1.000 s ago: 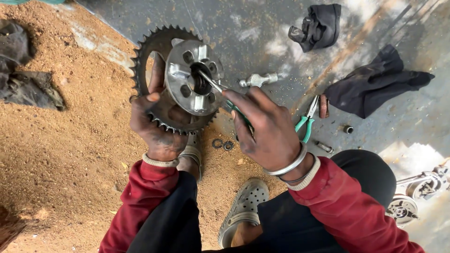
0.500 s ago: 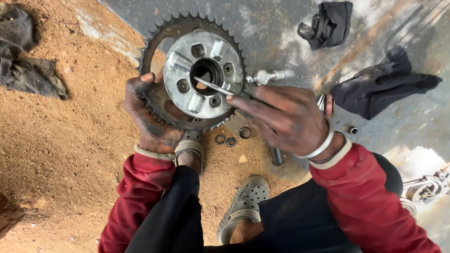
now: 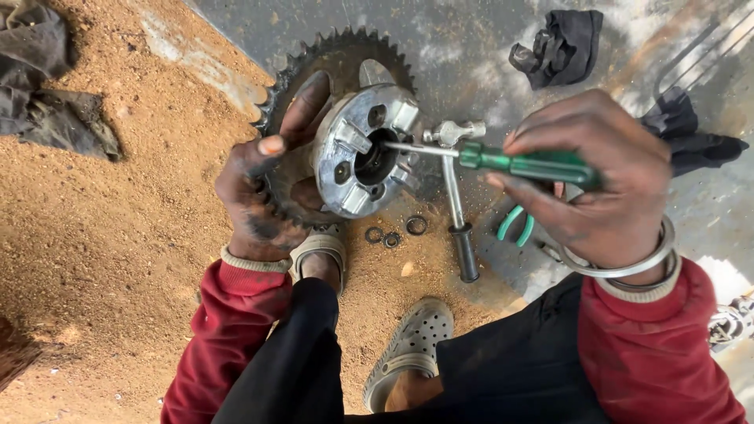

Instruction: Cleaning and prying parts of a motorcycle sprocket assembly during a repair task.

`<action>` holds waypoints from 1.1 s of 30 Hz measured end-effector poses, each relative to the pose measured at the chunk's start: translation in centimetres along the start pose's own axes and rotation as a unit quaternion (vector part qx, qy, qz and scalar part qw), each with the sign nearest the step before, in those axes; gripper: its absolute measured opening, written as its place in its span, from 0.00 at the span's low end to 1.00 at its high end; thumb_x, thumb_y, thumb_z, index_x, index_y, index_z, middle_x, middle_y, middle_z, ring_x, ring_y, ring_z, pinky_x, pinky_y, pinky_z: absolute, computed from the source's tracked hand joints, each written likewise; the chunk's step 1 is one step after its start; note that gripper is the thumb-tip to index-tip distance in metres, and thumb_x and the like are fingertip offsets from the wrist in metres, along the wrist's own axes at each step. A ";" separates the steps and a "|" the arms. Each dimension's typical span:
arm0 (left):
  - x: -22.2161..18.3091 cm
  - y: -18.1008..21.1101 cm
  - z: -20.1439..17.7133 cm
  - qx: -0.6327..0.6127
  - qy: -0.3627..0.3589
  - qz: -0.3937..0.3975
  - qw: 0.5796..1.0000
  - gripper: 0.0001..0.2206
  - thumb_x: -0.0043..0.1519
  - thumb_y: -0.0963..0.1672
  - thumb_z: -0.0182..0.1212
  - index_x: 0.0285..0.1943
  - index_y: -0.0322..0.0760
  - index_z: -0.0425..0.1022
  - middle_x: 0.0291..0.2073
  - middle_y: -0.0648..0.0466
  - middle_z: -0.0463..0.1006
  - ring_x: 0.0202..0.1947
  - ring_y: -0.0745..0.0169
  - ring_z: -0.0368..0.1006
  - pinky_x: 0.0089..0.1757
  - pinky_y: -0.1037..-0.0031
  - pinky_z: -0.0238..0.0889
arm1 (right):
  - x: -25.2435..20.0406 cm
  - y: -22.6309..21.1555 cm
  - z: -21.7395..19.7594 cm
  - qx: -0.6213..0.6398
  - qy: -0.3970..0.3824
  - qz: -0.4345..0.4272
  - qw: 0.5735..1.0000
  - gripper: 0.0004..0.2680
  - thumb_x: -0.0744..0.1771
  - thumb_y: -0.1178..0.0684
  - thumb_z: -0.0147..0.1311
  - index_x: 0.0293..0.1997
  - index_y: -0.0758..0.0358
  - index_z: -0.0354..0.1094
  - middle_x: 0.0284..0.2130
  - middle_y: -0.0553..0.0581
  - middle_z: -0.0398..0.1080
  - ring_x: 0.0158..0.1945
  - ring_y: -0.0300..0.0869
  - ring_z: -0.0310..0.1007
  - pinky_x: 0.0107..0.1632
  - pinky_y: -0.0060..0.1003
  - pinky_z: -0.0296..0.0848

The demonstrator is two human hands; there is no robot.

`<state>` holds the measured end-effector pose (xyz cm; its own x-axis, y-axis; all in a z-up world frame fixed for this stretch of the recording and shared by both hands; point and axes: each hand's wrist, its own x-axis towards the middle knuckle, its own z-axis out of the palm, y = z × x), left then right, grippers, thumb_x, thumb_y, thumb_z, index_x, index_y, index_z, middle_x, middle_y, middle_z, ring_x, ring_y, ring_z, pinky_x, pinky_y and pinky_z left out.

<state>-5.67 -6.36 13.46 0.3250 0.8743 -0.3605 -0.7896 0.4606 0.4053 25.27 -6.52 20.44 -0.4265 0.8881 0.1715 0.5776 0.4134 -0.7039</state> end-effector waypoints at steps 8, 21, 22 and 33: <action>0.0 -0.9 0.4 0.051 -0.008 -0.046 0.998 0.32 0.59 0.48 0.57 0.73 0.26 0.62 0.79 0.38 0.55 0.75 0.46 0.59 0.56 0.76 0.57 | 1.3 -0.1 2.9 0.186 0.172 -0.011 0.967 0.16 0.71 0.63 0.65 0.62 0.65 0.59 0.46 0.63 0.71 0.51 0.46 0.81 0.52 0.38 0.82; -1.1 -0.5 2.5 0.096 0.014 -0.057 0.994 0.40 0.55 0.44 0.61 0.79 0.22 0.54 0.65 0.40 0.71 0.46 0.64 0.72 0.42 0.78 0.66 | 4.0 -2.9 2.3 0.305 0.061 0.089 0.946 0.21 0.75 0.61 0.57 0.67 0.60 0.39 0.53 0.53 0.58 0.56 0.37 0.75 0.57 0.34 0.81; -1.2 -0.6 2.1 0.091 0.010 -0.052 0.994 0.41 0.55 0.44 0.62 0.80 0.21 0.54 0.66 0.39 0.70 0.44 0.64 0.71 0.41 0.79 0.65 | 4.2 -3.2 2.4 0.330 0.086 0.102 0.935 0.21 0.74 0.60 0.58 0.68 0.61 0.40 0.52 0.53 0.60 0.53 0.36 0.75 0.55 0.33 0.83; -0.5 -1.7 2.5 0.048 -0.080 -0.015 0.996 0.41 0.59 0.50 0.61 0.82 0.32 0.53 0.73 0.35 0.55 0.71 0.43 0.61 0.66 0.60 0.63 | 0.7 -2.1 5.8 0.355 0.229 0.188 0.887 0.14 0.71 0.58 0.57 0.59 0.61 0.51 0.41 0.59 0.74 0.39 0.44 0.82 0.40 0.37 0.82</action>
<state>-3.23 -7.17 15.01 0.4323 0.8698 -0.2377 -0.7276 0.4922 0.4779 19.72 -7.92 18.07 0.1243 0.9921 -0.0197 -0.0346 -0.0155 -0.9993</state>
